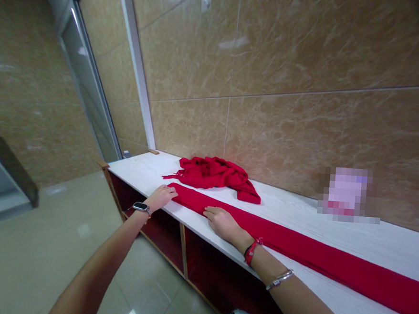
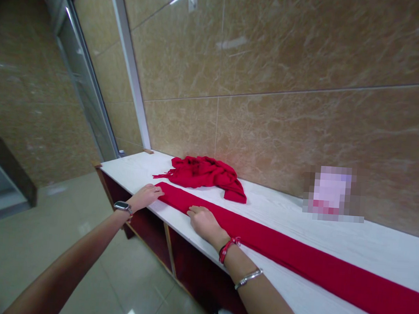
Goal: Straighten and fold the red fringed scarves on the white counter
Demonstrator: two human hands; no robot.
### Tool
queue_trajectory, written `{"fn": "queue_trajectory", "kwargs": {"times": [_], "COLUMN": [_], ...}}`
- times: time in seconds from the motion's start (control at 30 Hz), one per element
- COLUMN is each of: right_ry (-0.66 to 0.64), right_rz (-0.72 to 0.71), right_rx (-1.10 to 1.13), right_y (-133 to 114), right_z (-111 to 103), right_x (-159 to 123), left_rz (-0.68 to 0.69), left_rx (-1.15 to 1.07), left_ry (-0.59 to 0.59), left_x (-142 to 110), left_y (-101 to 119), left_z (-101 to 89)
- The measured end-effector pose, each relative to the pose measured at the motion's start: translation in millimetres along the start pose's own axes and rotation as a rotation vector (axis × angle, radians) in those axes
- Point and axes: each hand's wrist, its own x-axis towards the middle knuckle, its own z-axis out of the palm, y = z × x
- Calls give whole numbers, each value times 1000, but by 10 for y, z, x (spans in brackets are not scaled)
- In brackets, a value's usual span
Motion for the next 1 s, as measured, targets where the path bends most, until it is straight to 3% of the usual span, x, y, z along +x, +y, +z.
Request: {"fn": "queue_trajectory", "kwargs": {"times": [0.23, 0.37, 0.5, 0.67, 0.83, 1.0], "right_ry": [26, -54, -51, 1, -3, -27], "right_rz": [133, 135, 14, -86, -68, -60], "right_rx": [-86, -159, -195, -158, -103, -85], "right_y": [-259, -298, -240, -146, -117, -173], "right_z": [-32, 81, 194, 314, 376, 311], "right_x": [450, 687, 674, 609, 632, 620], "left_rz": [-59, -82, -49, 2, -160, -291], "left_rx": [47, 63, 66, 0, -138, -150], "left_ry": [40, 102, 83, -40, -190, -125], "left_x": [62, 104, 82, 26, 9, 198], "left_y": [-50, -43, -105, -270, -432, -278], "left_z": [19, 35, 101, 126, 46, 3]}}
